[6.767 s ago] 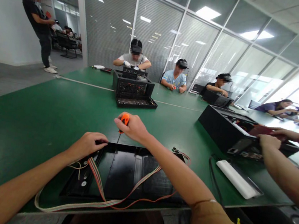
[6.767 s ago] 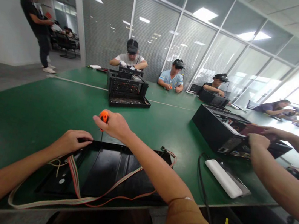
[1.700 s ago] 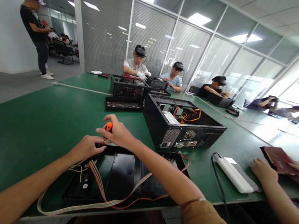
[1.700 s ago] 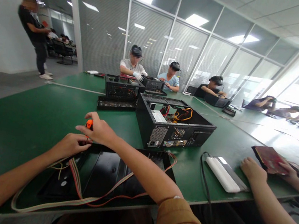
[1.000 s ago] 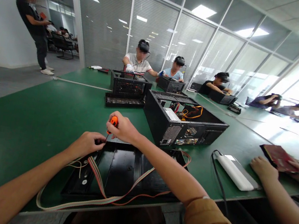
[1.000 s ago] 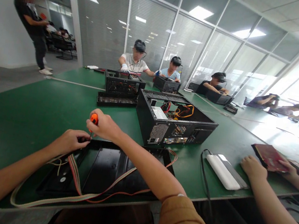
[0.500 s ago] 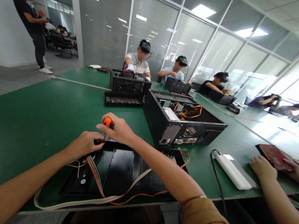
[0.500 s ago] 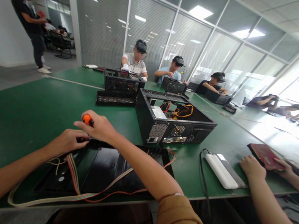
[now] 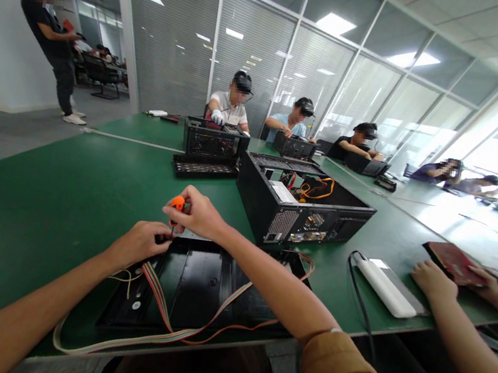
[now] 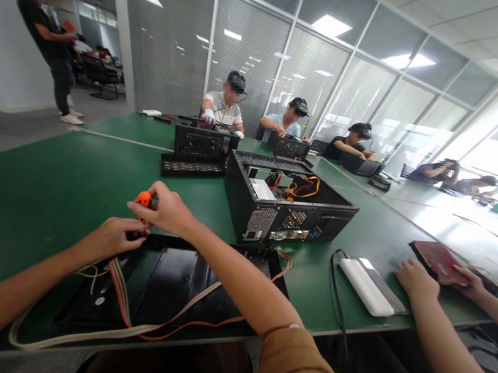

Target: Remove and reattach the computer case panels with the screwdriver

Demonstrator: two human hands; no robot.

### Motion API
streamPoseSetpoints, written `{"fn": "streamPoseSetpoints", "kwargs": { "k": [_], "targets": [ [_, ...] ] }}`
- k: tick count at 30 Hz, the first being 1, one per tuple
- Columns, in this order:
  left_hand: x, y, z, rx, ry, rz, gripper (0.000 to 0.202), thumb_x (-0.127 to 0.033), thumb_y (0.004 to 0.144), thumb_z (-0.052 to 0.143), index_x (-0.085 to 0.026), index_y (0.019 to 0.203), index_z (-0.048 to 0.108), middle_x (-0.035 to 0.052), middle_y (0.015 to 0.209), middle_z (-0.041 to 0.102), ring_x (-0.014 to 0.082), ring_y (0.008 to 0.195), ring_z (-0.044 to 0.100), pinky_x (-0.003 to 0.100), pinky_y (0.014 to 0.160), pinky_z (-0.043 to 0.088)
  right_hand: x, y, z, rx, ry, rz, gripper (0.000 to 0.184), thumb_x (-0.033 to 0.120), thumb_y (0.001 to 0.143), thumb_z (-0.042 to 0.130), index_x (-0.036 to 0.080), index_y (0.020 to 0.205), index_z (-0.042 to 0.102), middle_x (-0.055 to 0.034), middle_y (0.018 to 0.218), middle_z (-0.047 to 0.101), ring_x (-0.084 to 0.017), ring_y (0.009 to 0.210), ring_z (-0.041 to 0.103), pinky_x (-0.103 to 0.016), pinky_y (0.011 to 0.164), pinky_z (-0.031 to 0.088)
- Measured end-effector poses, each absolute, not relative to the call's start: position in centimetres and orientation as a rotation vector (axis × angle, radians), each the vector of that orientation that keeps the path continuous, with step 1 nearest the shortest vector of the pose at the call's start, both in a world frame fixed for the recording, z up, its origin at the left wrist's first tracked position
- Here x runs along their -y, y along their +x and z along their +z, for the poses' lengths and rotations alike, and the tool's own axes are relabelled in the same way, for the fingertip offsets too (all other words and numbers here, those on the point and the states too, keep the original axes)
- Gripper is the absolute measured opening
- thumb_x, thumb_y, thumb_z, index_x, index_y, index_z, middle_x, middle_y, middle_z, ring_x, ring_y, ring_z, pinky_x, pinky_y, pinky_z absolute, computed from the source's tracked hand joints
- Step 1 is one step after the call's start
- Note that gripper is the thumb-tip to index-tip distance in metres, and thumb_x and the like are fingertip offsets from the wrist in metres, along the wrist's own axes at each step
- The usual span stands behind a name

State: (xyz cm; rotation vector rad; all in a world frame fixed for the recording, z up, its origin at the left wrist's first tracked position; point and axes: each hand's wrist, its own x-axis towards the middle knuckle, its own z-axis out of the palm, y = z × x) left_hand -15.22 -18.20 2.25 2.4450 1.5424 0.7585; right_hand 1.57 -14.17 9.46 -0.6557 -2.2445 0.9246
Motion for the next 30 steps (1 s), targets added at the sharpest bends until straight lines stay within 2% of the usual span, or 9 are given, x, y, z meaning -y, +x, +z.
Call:
{"fn": "streamPoseSetpoints", "kwargs": {
  "k": [4,8,11,15,20,23,26,30],
  "targets": [
    [18.25,-15.19,2.28,-1.541,2.425,0.777,0.017,-0.025,0.072,0.049,-0.017,0.073,0.064,0.0004,0.073,0.065,0.0113,0.063,0.055,0.020,0.060,0.039,14.47,1.58,9.69,2.238,-0.636,0.930,0.037,0.041,0.076,0.057,0.019,0.100,0.040,0.0060,0.068,0.053,-0.009,0.053,0.054,-0.020,0.054,0.041],
    [18.24,-15.19,2.24,-1.543,2.426,0.772,0.017,-0.026,0.073,0.049,-0.017,0.074,0.063,0.0007,0.074,0.064,0.0115,0.064,0.055,0.020,0.061,0.039,14.58,1.91,9.91,2.276,-0.501,0.965,0.028,0.034,0.086,0.043,0.020,0.110,0.039,0.0056,0.068,0.052,-0.006,0.052,0.054,-0.020,0.058,0.043],
    [18.17,-15.24,2.17,-1.543,2.430,0.764,0.018,-0.027,0.073,0.049,-0.017,0.074,0.064,0.0008,0.074,0.064,0.0114,0.064,0.055,0.020,0.061,0.039,14.29,1.94,9.85,2.289,-0.495,0.981,0.022,0.036,0.087,0.041,0.019,0.101,0.041,0.0058,0.064,0.052,-0.008,0.053,0.055,-0.020,0.057,0.043],
    [18.01,-15.37,2.00,-1.547,2.428,0.754,0.019,-0.027,0.073,0.050,-0.017,0.078,0.066,0.0008,0.075,0.065,0.0113,0.063,0.055,0.020,0.062,0.039,13.81,1.55,9.57,2.268,-0.614,0.886,0.034,0.045,0.077,0.054,0.018,0.094,0.040,0.0065,0.062,0.052,-0.009,0.051,0.054,-0.020,0.052,0.040],
    [18.03,-15.42,1.96,-1.546,2.411,0.777,0.021,-0.028,0.072,0.050,-0.018,0.081,0.066,0.0011,0.075,0.065,0.0119,0.064,0.056,0.021,0.062,0.040,14.01,1.39,9.52,2.243,-0.642,0.794,0.040,0.045,0.076,0.055,0.019,0.103,0.040,0.0054,0.071,0.053,-0.007,0.051,0.051,-0.019,0.051,0.039],
    [18.13,-15.38,2.08,-1.551,2.402,0.772,0.021,-0.027,0.073,0.049,-0.018,0.080,0.066,0.0009,0.075,0.066,0.0120,0.064,0.056,0.021,0.063,0.040,14.33,1.74,9.77,2.301,-0.571,0.779,0.035,0.039,0.080,0.052,0.020,0.108,0.042,0.0038,0.075,0.054,-0.007,0.058,0.053,-0.019,0.057,0.040],
    [18.12,-15.37,2.12,-1.541,2.398,0.779,0.019,-0.026,0.071,0.050,-0.018,0.078,0.066,0.0008,0.077,0.066,0.0121,0.066,0.057,0.021,0.063,0.040,14.48,2.05,9.96,2.365,-0.569,0.838,0.024,0.035,0.084,0.047,0.018,0.100,0.045,0.0035,0.071,0.054,-0.008,0.058,0.053,-0.020,0.057,0.039],
    [17.98,-15.45,1.91,-1.544,2.399,0.784,0.019,-0.026,0.071,0.051,-0.018,0.079,0.066,0.0006,0.075,0.066,0.0121,0.064,0.056,0.021,0.063,0.040,14.39,1.97,9.87,2.325,-0.698,0.804,0.035,0.048,0.074,0.056,0.018,0.087,0.043,0.0043,0.066,0.053,-0.010,0.056,0.052,-0.020,0.052,0.038]
  ]
}}
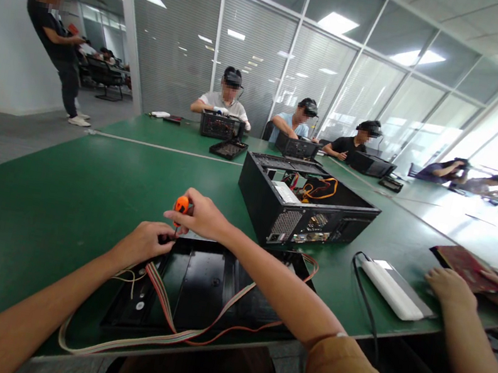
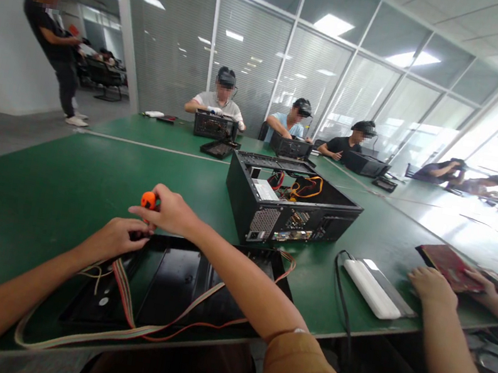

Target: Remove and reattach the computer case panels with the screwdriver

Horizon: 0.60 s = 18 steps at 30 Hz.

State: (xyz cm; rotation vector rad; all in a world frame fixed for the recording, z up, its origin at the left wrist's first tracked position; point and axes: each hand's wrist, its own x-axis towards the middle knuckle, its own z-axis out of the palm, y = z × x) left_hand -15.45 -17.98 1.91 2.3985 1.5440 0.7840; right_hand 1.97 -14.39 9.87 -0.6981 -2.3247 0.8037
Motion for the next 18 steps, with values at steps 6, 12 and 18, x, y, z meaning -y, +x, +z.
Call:
{"fn": "streamPoseSetpoints", "kwargs": {
  "k": [6,12,18],
  "targets": [
    [17.95,-15.51,1.85,-1.566,2.389,0.783,0.021,-0.027,0.071,0.051,-0.019,0.082,0.067,0.0014,0.080,0.067,0.0131,0.069,0.058,0.022,0.065,0.042,14.26,1.56,9.73,2.264,-0.704,0.863,0.035,0.046,0.076,0.055,0.020,0.095,0.040,0.0061,0.067,0.053,-0.007,0.048,0.051,-0.019,0.049,0.038],
    [18.00,-15.48,1.97,-1.560,2.392,0.793,0.022,-0.029,0.072,0.051,-0.018,0.082,0.067,0.0019,0.079,0.067,0.0130,0.067,0.058,0.021,0.065,0.042,14.72,2.11,10.20,2.332,-0.637,0.824,0.025,0.039,0.082,0.049,0.020,0.096,0.043,0.0062,0.066,0.051,-0.008,0.054,0.052,-0.019,0.055,0.039],
    [17.96,-15.52,1.87,-1.549,2.413,0.772,0.021,-0.029,0.073,0.050,-0.018,0.079,0.067,0.0012,0.076,0.066,0.0122,0.065,0.057,0.021,0.062,0.041,14.41,1.90,9.73,2.337,-0.684,0.687,0.033,0.046,0.075,0.055,0.019,0.089,0.041,0.0044,0.068,0.051,-0.010,0.058,0.050,-0.020,0.054,0.037]
  ]
}}
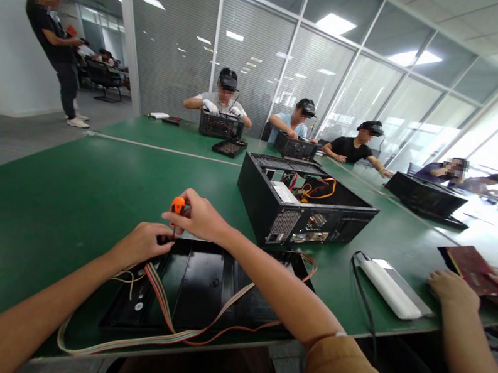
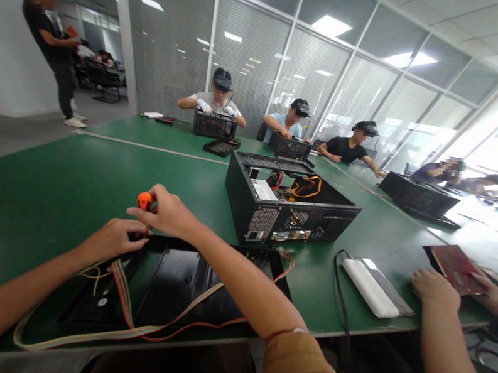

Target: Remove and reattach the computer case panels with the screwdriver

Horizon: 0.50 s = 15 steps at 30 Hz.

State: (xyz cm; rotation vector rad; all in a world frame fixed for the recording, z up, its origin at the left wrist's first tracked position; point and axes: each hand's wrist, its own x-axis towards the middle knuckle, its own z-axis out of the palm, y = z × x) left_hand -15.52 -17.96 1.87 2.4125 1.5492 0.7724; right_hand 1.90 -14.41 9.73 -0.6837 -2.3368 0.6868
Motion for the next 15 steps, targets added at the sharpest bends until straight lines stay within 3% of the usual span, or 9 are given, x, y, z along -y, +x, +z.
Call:
{"fn": "streamPoseSetpoints", "kwargs": {
  "k": [3,8,15],
  "targets": [
    [17.81,-15.62,1.64,-1.560,2.401,0.773,0.022,-0.030,0.073,0.050,-0.018,0.080,0.067,0.0013,0.074,0.066,0.0123,0.063,0.057,0.021,0.062,0.041,14.37,1.66,9.53,2.316,-0.730,0.649,0.039,0.051,0.072,0.057,0.019,0.088,0.041,0.0046,0.068,0.051,-0.010,0.057,0.049,-0.020,0.052,0.036],
    [17.81,-15.67,1.56,-1.574,2.382,0.758,0.023,-0.030,0.073,0.051,-0.018,0.084,0.067,0.0024,0.078,0.067,0.0128,0.065,0.058,0.021,0.064,0.041,14.70,1.71,9.63,2.306,-0.681,0.680,0.034,0.044,0.077,0.054,0.020,0.099,0.042,0.0053,0.070,0.052,-0.009,0.059,0.052,-0.020,0.056,0.038],
    [18.11,-15.44,1.99,-1.553,2.420,0.770,0.021,-0.028,0.073,0.050,-0.018,0.083,0.067,0.0021,0.082,0.067,0.0133,0.070,0.058,0.021,0.065,0.041,14.52,2.01,9.93,2.369,-0.628,0.885,0.014,0.031,0.085,0.045,0.018,0.090,0.045,0.0051,0.064,0.056,-0.008,0.056,0.056,-0.019,0.059,0.040]
  ]
}}
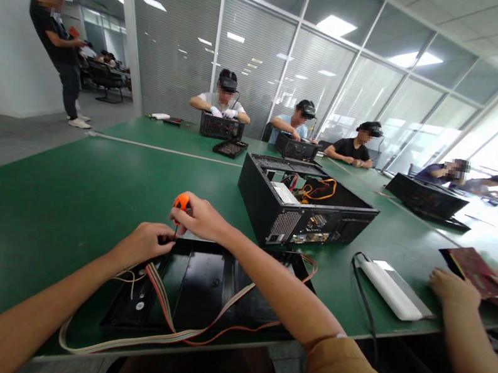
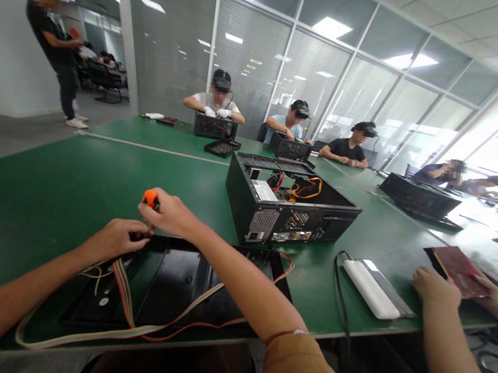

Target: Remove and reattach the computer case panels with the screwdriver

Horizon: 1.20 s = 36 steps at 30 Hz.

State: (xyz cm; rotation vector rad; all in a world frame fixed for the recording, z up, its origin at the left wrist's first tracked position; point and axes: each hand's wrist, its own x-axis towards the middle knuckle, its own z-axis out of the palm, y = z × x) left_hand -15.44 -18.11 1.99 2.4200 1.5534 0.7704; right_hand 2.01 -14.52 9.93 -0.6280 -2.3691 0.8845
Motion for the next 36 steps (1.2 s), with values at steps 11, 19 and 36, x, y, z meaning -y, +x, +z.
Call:
{"fn": "streamPoseSetpoints", "kwargs": {
  "k": [11,19,36],
  "targets": [
    [17.8,-15.6,1.6,-1.544,2.440,0.755,0.019,-0.027,0.074,0.051,-0.018,0.081,0.066,0.0001,0.072,0.065,0.0109,0.062,0.055,0.020,0.061,0.038,14.1,1.9,9.6,2.351,-0.755,0.683,0.042,0.057,0.069,0.056,0.019,0.080,0.041,0.0054,0.061,0.053,-0.011,0.055,0.054,-0.020,0.052,0.037],
    [17.7,-15.7,1.6,-1.545,2.475,0.723,0.017,-0.025,0.072,0.052,-0.018,0.080,0.065,0.0005,0.079,0.066,0.0124,0.069,0.058,0.021,0.066,0.041,14.1,1.7,9.5,2.318,-0.680,0.831,0.035,0.048,0.075,0.055,0.019,0.091,0.044,0.0072,0.061,0.053,-0.008,0.051,0.055,-0.019,0.054,0.039],
    [17.6,-15.9,1.4,-1.520,2.485,0.769,0.021,-0.030,0.075,0.052,-0.020,0.085,0.068,0.0019,0.086,0.068,0.0140,0.076,0.061,0.022,0.072,0.043,14.3,2.1,9.6,2.363,-0.674,0.717,0.028,0.044,0.078,0.053,0.018,0.086,0.046,0.0061,0.060,0.051,-0.009,0.053,0.051,-0.019,0.054,0.035]
  ]
}}
